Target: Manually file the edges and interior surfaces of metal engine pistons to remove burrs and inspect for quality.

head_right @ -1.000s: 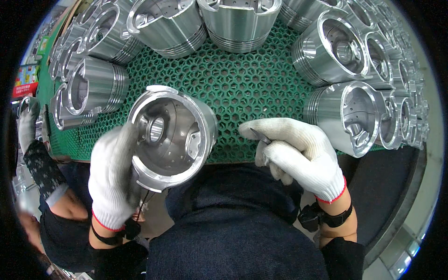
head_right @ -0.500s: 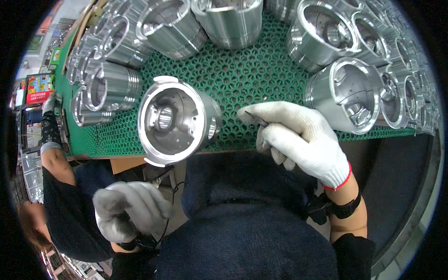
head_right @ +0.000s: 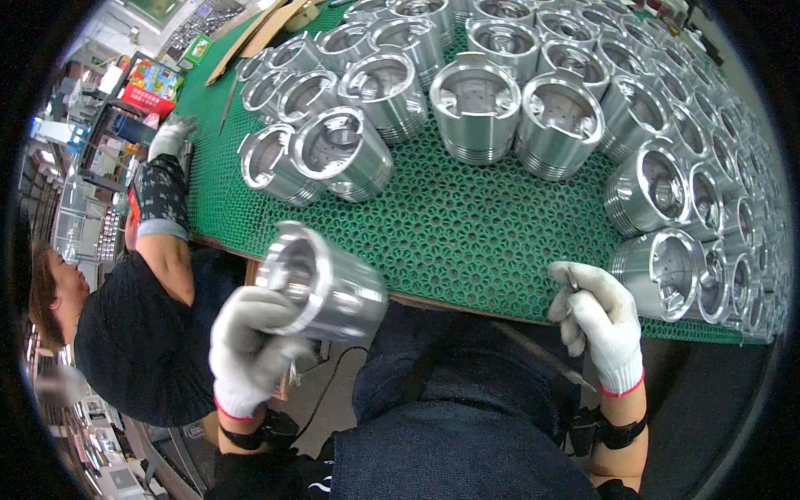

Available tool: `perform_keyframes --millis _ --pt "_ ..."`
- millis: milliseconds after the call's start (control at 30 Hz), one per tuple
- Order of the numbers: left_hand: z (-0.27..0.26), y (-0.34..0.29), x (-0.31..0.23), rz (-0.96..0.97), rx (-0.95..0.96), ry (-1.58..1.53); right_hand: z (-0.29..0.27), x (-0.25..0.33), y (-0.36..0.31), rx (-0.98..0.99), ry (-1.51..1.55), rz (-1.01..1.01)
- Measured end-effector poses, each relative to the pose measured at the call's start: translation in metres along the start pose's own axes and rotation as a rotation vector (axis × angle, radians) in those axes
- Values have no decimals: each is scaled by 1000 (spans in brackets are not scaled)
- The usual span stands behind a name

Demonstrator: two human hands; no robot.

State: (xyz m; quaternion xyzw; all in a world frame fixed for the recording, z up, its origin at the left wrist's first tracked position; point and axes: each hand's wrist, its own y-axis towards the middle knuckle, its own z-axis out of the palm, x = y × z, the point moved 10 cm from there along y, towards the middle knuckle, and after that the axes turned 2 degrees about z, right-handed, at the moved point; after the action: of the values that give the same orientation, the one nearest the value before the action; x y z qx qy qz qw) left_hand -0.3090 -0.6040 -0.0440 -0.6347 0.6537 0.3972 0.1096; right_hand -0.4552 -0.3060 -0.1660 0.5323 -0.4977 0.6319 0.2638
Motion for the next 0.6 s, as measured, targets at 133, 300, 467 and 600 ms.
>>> perform_keyframes --millis 133,300,467,600 --pt "-61 -2 68 -197 -225 344 0 3 0 -25 -16 -5" --pt "-111 37 168 -147 -442 626 -1 3 -2 -22 -11 -48" --pt "-60 84 88 34 -337 431 6 5 -4 14 -42 -59" --pt "40 101 14 451 164 1006 12 10 -2 104 -54 9"
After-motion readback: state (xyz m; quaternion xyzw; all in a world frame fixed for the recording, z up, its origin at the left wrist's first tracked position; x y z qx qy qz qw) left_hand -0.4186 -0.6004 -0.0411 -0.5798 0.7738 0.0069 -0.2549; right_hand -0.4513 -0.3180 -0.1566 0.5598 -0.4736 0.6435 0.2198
